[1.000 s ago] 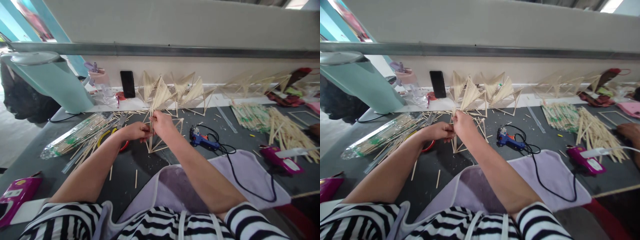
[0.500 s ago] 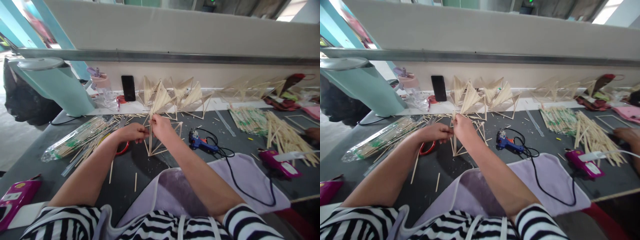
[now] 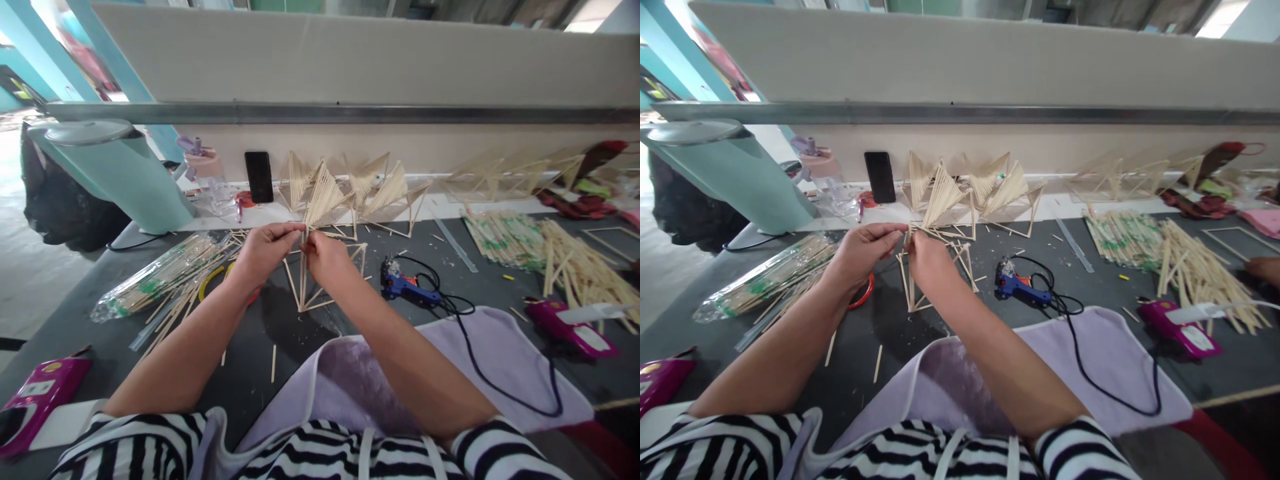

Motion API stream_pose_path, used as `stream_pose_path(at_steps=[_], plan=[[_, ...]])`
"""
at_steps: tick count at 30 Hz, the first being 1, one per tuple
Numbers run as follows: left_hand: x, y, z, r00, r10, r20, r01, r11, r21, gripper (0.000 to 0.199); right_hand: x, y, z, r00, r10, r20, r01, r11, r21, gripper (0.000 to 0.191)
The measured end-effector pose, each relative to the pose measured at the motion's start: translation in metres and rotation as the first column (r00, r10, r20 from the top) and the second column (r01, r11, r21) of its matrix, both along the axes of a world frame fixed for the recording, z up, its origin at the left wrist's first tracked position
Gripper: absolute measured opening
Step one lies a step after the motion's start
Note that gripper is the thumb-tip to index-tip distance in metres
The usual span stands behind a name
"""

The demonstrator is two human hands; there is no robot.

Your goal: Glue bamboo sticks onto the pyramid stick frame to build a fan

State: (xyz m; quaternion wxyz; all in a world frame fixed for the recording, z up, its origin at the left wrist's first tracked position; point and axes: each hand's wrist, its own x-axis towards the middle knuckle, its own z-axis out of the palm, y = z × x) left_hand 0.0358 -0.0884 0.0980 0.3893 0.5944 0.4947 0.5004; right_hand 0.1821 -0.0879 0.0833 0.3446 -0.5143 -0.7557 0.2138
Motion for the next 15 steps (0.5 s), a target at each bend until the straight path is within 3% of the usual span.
stream_pose_path(at_steps=[8, 15], plan=[[0.008, -0.006, 0.004, 0.952, -0.041, 0.303, 0.082, 0.989, -0.124, 0.019, -0.002, -0.007, 0.005, 0.997, 0.014, 0.07, -0.016, 1.0, 0.024, 0.018], [0.008, -0.007, 0.004, 0.941, -0.057, 0.335, 0.097, 0.99, -0.102, 0.012, -0.001, -0.016, 0.01, 0.988, 0.022, 0.151, -0.033, 0.997, 0.072, 0.022]])
